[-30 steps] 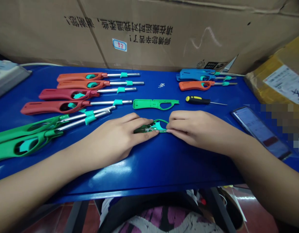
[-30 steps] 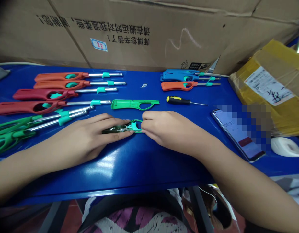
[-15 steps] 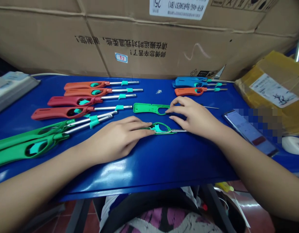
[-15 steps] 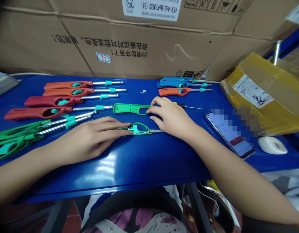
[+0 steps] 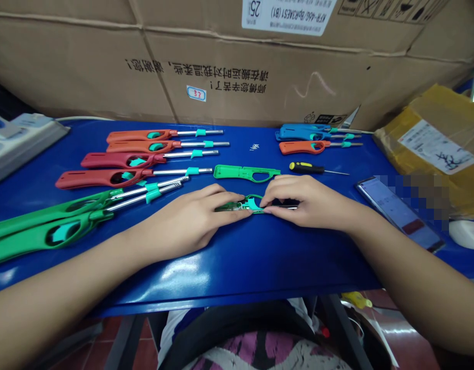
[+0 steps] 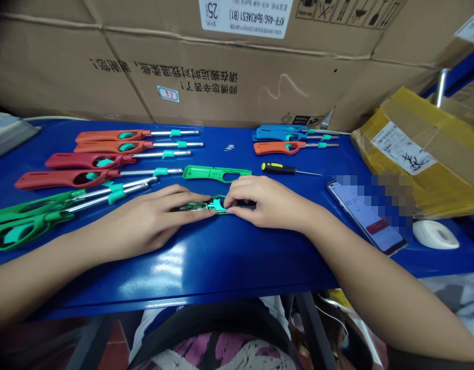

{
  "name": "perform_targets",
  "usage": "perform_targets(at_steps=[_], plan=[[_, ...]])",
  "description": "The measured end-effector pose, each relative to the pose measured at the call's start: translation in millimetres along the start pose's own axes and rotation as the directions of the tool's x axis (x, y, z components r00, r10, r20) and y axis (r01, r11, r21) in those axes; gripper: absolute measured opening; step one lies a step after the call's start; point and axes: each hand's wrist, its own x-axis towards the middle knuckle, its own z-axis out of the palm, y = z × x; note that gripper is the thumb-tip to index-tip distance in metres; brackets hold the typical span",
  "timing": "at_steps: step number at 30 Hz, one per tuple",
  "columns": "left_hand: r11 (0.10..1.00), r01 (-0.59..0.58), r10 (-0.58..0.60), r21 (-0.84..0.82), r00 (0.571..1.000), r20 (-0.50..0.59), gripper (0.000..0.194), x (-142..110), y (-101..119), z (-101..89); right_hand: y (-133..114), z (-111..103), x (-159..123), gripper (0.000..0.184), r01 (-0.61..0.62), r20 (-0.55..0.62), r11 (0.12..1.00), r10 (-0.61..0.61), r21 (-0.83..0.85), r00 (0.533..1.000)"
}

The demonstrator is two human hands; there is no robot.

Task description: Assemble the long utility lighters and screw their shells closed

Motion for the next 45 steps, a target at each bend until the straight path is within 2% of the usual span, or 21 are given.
perform_targets(at_steps=[8,13,16,19,24,29,35,42,45], plan=[[0.999,-0.003,0.002,0.041,1.0,0.025,0.055,1.3,0.2,3.8,-0.4,-0.7,-2.0,0.015,0.046,0.022,0.994,-0.044,-0.099,0.999],[1.0,0.012,-0.013,0.029,0.999,0.035,0.053,1.2,0.7,4.1,-9.5,-2.3,-2.1,0.022,0.081,0.091,0.964,-0.06,-0.254,0.994],[1.0,0.011,-0.012,0.025,1.0,0.025,0.053,1.8,1.0,4.7,-12.8,-3.8,-2.8,0.022,0.07,0.095,0.954,-0.044,-0.292,0.994],[1.0,0.005,-0.005,0.02,1.0,0.017,0.052,2.1,0.6,5.6,-12.7,-6.2,-4.6,0.018,0.044,0.078,0.958,-0.023,-0.282,0.997],[1.0,-0.007,0.007,-0.006,1.0,0.005,0.053,0.4,-0.8,4.9,-12.1,-11.1,-6.5,0.018,0.019,0.116,0.964,0.013,-0.265,0.993],[1.0,0.01,-0.01,-0.024,1.0,0.015,0.055,-0.1,-0.6,4.6,-12.4,-11.5,-6.5,0.011,-0.098,0.081,0.988,0.108,-0.12,0.991],[0.999,0.02,-0.02,-0.038,1.0,0.023,0.054,1.6,1.6,4.4,-10.2,-9.7,-7.6,0.014,-0.198,0.047,0.98,0.198,-0.003,0.979],[1.0,0.014,-0.013,-0.022,1.0,0.022,0.054,2.4,3.3,2.9,-14.5,-7.2,-5.0,0.009,-0.206,0.041,0.978,0.205,0.017,0.978],[1.0,0.008,-0.007,-0.017,1.0,0.021,0.054,2.8,3.2,3.7,-14.8,-5.4,-3.1,0.013,-0.234,0.041,0.972,0.233,0.023,0.972]])
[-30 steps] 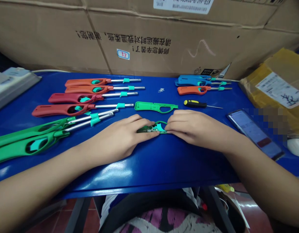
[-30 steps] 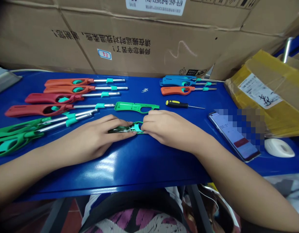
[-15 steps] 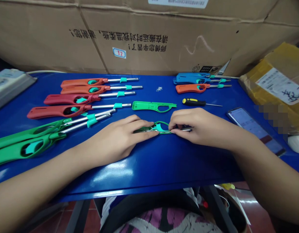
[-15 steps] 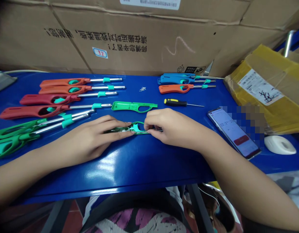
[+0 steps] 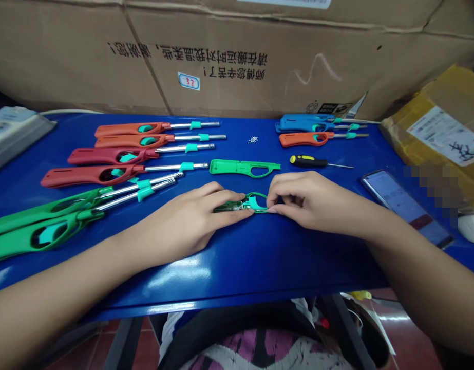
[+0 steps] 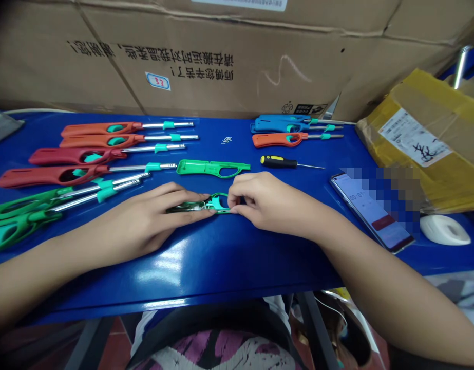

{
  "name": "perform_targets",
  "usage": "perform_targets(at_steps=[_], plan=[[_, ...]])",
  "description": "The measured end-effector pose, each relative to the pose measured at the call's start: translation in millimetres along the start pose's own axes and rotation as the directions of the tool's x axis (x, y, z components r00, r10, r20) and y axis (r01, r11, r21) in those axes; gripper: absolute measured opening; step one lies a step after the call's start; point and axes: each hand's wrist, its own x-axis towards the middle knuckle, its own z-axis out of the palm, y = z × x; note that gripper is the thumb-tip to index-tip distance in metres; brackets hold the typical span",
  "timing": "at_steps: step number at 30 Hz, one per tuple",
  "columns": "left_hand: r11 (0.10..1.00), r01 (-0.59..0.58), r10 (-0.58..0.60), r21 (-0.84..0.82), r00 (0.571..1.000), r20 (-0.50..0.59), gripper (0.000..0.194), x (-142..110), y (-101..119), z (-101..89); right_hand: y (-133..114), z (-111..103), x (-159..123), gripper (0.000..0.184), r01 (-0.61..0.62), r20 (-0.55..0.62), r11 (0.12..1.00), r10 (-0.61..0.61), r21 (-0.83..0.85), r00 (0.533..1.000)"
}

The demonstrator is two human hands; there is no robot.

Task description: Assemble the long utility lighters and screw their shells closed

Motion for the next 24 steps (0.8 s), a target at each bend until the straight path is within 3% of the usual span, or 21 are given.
perform_targets(at_steps=[5,11,19,24], plan=[[1.0,-0.007,0.007,0.002,1.0,0.0,0.056,-0.4,-0.7,1.0,-1.9,0.1,1.3,0.014,-0.143,0.013,0.988,0.143,0.051,0.99],[1.0,-0.008,0.008,-0.001,1.0,0.006,0.058,-0.8,-1.1,0.6,-5.2,-0.2,2.0,0.008,-0.393,0.093,0.899,0.382,0.194,0.92],[1.0,0.012,-0.012,-0.009,0.999,0.035,0.062,0.7,0.7,1.6,2.7,-1.2,2.8,0.003,-0.495,0.204,0.807,0.452,0.322,0.868],[1.0,0.024,-0.024,0.007,0.999,0.048,0.065,1.4,1.6,2.9,0.5,-1.4,2.9,0.002,-0.472,0.186,0.835,0.435,0.281,0.881]])
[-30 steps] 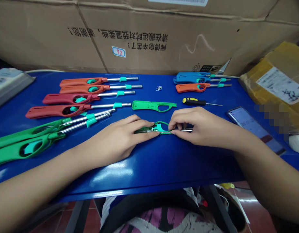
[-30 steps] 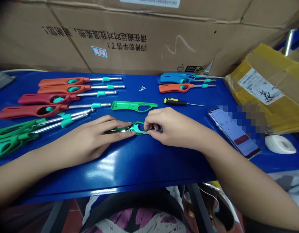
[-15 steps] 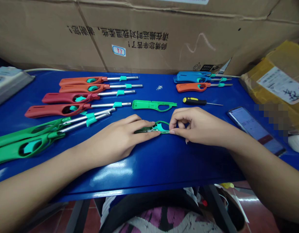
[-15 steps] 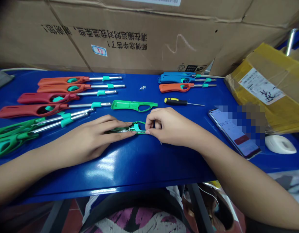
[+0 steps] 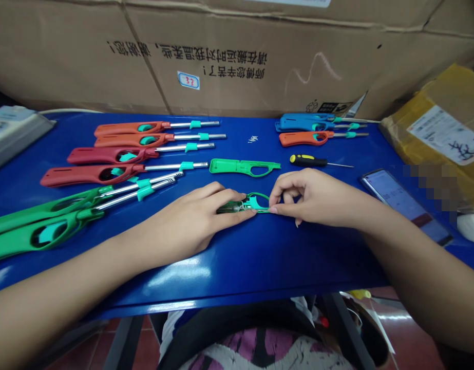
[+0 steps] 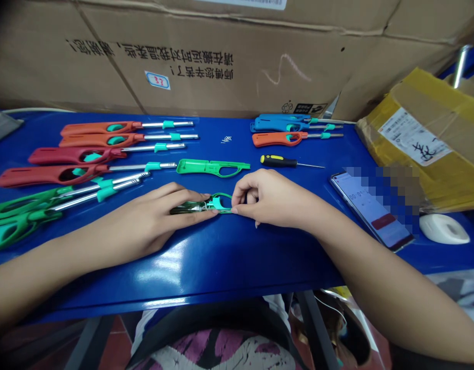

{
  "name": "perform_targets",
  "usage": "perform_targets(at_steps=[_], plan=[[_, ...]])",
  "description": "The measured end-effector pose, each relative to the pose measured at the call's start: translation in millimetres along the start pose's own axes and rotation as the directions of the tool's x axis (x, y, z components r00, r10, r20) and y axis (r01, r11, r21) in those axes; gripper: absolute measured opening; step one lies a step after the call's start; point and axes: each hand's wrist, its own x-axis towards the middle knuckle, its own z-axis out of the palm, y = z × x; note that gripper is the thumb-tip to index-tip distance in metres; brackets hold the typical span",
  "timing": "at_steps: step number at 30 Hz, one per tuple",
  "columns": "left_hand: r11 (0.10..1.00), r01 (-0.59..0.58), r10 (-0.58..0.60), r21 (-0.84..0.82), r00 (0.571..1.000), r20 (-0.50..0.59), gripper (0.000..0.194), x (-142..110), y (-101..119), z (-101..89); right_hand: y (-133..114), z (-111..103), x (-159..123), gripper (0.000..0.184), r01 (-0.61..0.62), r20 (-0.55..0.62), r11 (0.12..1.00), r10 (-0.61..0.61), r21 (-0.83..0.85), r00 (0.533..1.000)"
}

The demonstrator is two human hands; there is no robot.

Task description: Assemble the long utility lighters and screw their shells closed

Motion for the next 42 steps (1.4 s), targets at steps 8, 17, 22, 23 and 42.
perform_targets(at_steps=[8,17,22,23,42], plan=[[1.0,-0.012,0.012,-0.009,1.0,-0.027,0.063,-1.3,-0.3,-1.2,1.3,1.0,-0.2,0.001,0.034,-0.026,0.999,-0.035,-0.018,0.999],[0.999,-0.008,0.007,-0.031,0.999,-0.031,0.062,0.1,0.5,-0.6,-0.6,1.9,-2.4,0.006,0.134,-0.044,0.989,-0.137,-0.069,0.99],[0.999,-0.008,0.006,-0.049,0.999,-0.032,0.059,-0.6,-0.4,0.4,-0.8,0.5,-2.6,0.011,0.094,-0.022,0.994,-0.095,-0.063,0.995],[0.999,-0.009,0.007,-0.053,0.999,-0.036,0.058,-0.9,-0.9,0.4,-1.0,0.7,-2.3,0.011,0.089,-0.025,0.994,-0.091,-0.056,0.996],[0.996,-0.023,0.014,-0.083,0.994,-0.111,0.047,-3.9,-5.6,1.4,1.6,-0.7,-0.8,0.009,0.116,-0.044,0.991,-0.113,0.062,0.993]])
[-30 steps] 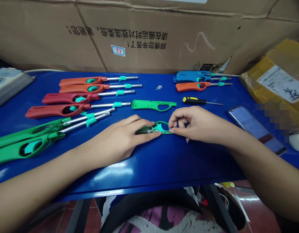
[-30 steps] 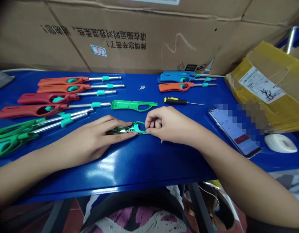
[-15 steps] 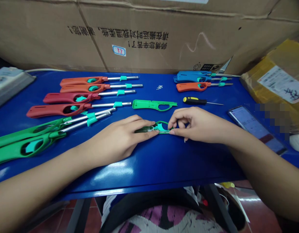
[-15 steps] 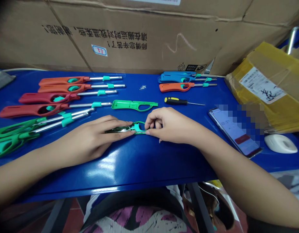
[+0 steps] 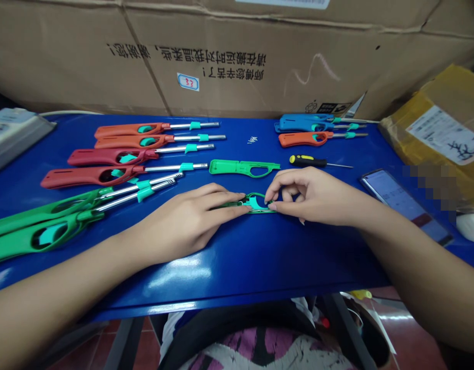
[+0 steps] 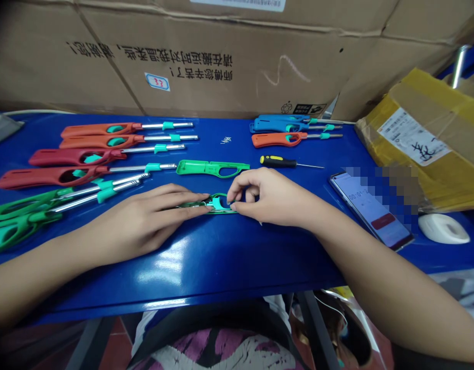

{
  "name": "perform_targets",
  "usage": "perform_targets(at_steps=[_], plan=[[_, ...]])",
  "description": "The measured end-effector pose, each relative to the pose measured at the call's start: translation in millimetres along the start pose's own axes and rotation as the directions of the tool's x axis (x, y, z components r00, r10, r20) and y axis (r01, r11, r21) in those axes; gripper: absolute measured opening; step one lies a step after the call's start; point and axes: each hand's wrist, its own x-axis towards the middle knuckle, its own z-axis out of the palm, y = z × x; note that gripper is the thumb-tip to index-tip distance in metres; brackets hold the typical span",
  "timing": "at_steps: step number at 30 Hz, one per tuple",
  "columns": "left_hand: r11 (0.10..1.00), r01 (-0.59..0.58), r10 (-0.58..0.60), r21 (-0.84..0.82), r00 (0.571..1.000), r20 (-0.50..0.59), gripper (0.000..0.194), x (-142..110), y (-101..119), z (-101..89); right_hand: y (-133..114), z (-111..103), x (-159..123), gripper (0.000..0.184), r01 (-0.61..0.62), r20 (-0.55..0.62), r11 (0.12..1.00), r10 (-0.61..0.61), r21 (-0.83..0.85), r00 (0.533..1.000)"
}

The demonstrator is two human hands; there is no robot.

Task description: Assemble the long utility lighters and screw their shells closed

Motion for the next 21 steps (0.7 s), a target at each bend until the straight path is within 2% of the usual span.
perform_targets(at_steps=[3,6,9,12,15,20,21], plan=[[1.0,0.005,-0.006,-0.006,1.0,-0.003,0.046,0.1,0.2,-0.1,0.2,2.3,1.7,0.007,0.11,-0.156,0.99,-0.123,-0.091,0.98],[1.0,0.014,-0.015,-0.022,1.0,-0.016,0.043,0.3,0.5,-0.2,5.7,3.0,4.5,0.015,0.223,-0.303,0.919,-0.325,-0.325,0.896],[0.999,0.024,-0.025,-0.039,0.999,-0.03,0.041,1.0,0.8,0.0,14.6,2.7,8.5,0.028,0.271,-0.261,0.779,-0.481,-0.565,0.837],[0.999,0.025,-0.027,-0.046,0.999,-0.04,0.041,2.3,1.3,-0.2,23.3,2.8,13.2,0.032,0.247,-0.207,0.713,-0.485,-0.656,0.85],[0.999,0.033,-0.036,-0.04,0.997,-0.071,0.038,3.9,1.0,-0.9,29.7,2.2,17.3,0.03,0.217,-0.215,0.722,-0.456,-0.657,0.864],[0.994,0.107,-0.108,-0.015,0.974,-0.198,0.036,4.8,-3.3,-1.7,30.9,-0.7,19.5,0.001,0.264,-0.243,0.761,-0.482,-0.593,0.842],[0.992,0.123,-0.12,-0.003,0.965,-0.233,0.036,4.7,-4.4,-2.5,29.3,-0.7,19.2,0.002,0.279,-0.258,0.776,-0.488,-0.565,0.834]])
